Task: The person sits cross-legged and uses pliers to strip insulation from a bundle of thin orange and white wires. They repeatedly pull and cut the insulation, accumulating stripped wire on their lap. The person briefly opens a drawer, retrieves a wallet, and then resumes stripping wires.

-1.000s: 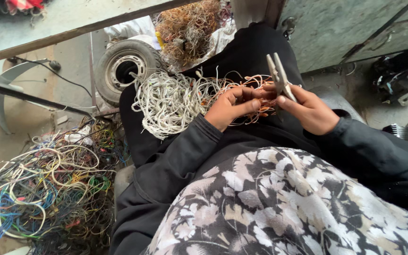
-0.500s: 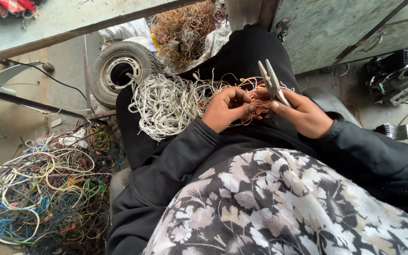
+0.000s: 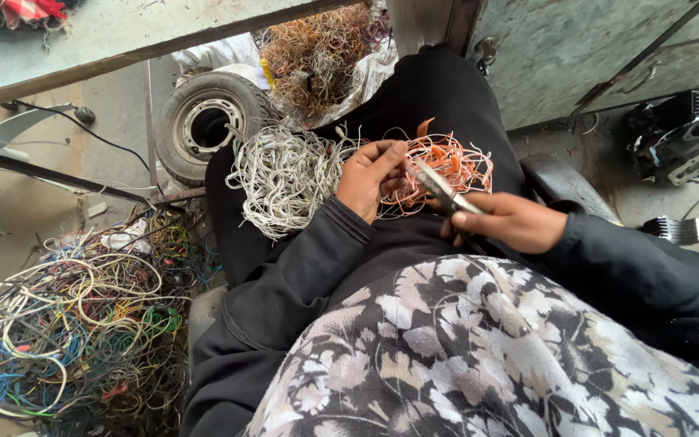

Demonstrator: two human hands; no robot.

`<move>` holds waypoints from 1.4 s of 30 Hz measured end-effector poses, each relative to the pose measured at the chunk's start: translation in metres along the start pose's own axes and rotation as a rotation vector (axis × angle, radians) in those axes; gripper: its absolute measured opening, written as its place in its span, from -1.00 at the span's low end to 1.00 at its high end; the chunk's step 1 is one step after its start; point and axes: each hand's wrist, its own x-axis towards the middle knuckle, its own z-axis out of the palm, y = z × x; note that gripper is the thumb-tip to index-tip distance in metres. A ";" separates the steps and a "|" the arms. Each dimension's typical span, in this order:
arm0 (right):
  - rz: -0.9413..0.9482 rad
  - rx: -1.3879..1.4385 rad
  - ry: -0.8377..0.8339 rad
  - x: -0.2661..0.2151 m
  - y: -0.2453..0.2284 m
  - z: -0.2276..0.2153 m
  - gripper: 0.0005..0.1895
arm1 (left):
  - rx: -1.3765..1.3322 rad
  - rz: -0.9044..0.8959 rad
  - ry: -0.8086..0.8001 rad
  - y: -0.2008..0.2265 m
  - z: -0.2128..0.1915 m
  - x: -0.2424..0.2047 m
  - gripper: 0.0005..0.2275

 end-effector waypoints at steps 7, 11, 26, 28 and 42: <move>0.168 0.124 0.023 0.005 0.002 -0.006 -0.63 | 0.041 0.077 -0.070 0.005 0.010 -0.007 -0.76; 0.162 0.098 0.032 0.005 0.008 -0.007 -0.62 | 0.399 0.345 -0.095 0.005 0.013 -0.011 -0.75; 0.120 -0.020 0.143 0.009 0.020 -0.006 -0.58 | 1.054 0.786 -0.002 0.044 0.044 -0.040 -0.90; 0.133 0.002 0.142 0.009 0.020 -0.006 -0.59 | 1.053 0.834 -0.052 0.045 0.045 -0.041 -0.89; 0.231 0.222 0.066 0.003 0.011 -0.016 -0.45 | 0.997 0.795 -0.215 0.044 0.054 -0.043 -0.85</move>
